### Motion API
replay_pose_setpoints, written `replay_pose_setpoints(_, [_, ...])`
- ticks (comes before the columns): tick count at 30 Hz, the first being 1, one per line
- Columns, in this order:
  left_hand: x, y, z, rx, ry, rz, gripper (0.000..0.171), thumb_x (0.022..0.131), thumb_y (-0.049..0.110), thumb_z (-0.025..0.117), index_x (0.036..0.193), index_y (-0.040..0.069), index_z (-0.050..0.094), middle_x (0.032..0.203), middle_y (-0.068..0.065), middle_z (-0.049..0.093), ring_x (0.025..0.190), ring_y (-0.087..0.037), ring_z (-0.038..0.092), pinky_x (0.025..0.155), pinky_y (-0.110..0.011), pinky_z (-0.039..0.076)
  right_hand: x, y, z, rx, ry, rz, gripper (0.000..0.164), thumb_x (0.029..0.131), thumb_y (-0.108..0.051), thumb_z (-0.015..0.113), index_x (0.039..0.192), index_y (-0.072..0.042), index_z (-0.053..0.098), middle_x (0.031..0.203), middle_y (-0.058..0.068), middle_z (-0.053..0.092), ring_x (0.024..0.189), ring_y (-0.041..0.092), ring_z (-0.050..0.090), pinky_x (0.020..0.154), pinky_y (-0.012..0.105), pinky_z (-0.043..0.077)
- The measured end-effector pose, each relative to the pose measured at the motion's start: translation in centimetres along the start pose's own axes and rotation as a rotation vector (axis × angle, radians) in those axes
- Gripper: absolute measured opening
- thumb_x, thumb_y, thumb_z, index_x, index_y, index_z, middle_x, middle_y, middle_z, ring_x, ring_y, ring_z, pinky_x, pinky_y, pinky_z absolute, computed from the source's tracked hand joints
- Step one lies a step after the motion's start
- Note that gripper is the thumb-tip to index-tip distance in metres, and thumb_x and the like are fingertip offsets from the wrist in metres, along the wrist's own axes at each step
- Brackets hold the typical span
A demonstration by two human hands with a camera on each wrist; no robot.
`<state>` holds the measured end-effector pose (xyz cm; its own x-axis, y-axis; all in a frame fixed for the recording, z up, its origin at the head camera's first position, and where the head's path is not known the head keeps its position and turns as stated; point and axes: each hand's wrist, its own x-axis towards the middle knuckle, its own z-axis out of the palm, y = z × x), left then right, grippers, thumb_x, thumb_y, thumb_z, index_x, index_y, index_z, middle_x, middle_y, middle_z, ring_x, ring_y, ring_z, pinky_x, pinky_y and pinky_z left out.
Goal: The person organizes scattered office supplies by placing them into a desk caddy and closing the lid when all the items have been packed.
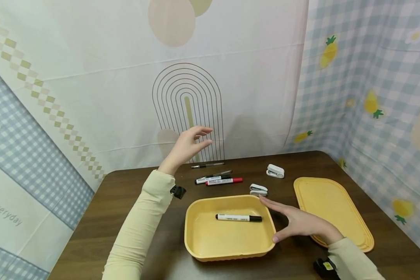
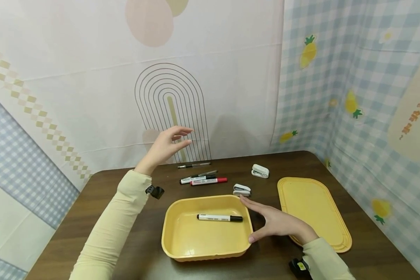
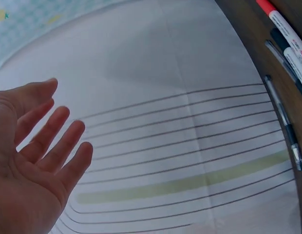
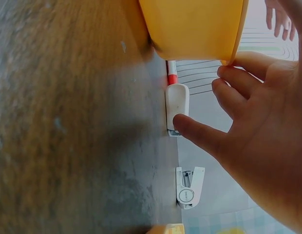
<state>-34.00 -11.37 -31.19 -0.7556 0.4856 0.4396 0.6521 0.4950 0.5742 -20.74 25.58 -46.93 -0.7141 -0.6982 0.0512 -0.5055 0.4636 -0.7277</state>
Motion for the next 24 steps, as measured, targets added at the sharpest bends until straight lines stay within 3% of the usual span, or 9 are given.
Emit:
replay_pose_setpoints(7, [-0.1,-2.9,1.0,-0.038,0.045,-0.069,0.040,0.099,0.017,0.068,0.135,0.003,0.061,0.134,-0.011,0.061,0.124,-0.028,0.055,0.110,-0.042,0.040,0.0,0.1,0.0,0.020,-0.014,0.007,0.108,0.081,-0.031,0.086,0.163,-0.020,0.016,0.168,0.003,0.016,0.149,0.027,0.020,0.115,0.033,0.030])
replay_pose_setpoints(16, [-0.7,-7.9,2.4,-0.112,0.096,-0.238,0.040,0.098,0.016,0.068,0.134,0.002,0.061,0.134,-0.014,0.061,0.124,-0.031,0.055,0.110,-0.043,0.039,0.0,0.0,-0.1,0.022,-0.014,0.013,0.108,0.081,-0.032,0.086,0.163,-0.022,0.017,0.168,0.002,0.016,0.149,0.028,0.020,0.114,0.037,0.031])
replay_pose_setpoints(24, [-1.3,-11.2,3.9,-0.088,0.071,-0.322,0.042,0.098,0.015,0.067,0.136,0.001,0.060,0.136,-0.017,0.061,0.123,-0.034,0.056,0.104,-0.049,0.044,0.0,-0.1,-0.2,0.034,-0.024,0.034,0.107,0.082,-0.031,0.085,0.163,-0.024,0.016,0.168,-0.001,0.015,0.149,0.030,0.020,0.114,0.042,0.031])
